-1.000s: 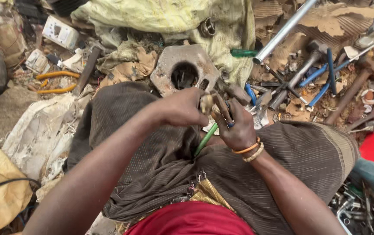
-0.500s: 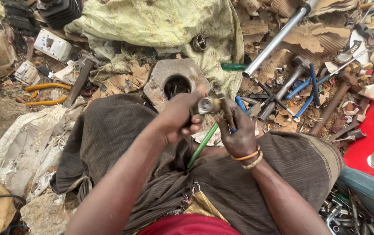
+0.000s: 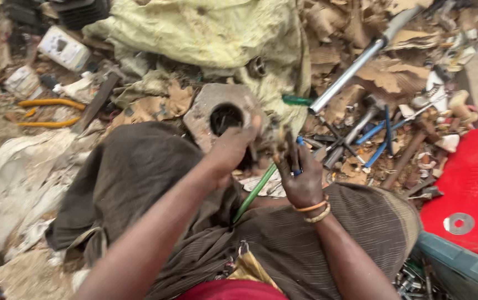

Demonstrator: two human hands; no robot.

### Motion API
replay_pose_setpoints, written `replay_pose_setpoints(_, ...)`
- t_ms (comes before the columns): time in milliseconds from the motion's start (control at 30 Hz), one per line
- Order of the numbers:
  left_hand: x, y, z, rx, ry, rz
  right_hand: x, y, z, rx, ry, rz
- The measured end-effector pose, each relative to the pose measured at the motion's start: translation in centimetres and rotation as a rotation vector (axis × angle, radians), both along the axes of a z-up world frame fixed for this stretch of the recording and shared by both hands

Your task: The person sits on the ground and uses a screwdriver and hammer to disassemble a small metal component. They then use pliers to remove a ring from the component and inspect the parts.

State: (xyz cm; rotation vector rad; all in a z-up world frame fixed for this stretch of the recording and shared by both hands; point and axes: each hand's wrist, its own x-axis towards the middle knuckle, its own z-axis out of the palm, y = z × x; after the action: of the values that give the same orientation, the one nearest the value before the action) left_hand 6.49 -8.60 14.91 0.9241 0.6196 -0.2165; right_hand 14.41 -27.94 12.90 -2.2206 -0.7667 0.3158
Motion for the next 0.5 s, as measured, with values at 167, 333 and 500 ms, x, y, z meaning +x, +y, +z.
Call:
replay_pose_setpoints(167,-2.6,0.6,0.3,1.888,-0.735,0.098,-0.2,0.3,0.6,0.256,0.157,0.101)
replay_pose_setpoints(333,-2.2,-0.6,1.6,0.783,-0.067,-0.244,-0.6,0.2,-0.7,0.218,0.164,0.048)
replay_pose_setpoints(500,-2.4,-0.7,3.7,1.296,-0.565,0.230,1.1,0.5,-1.1,0.145,0.241,-0.053)
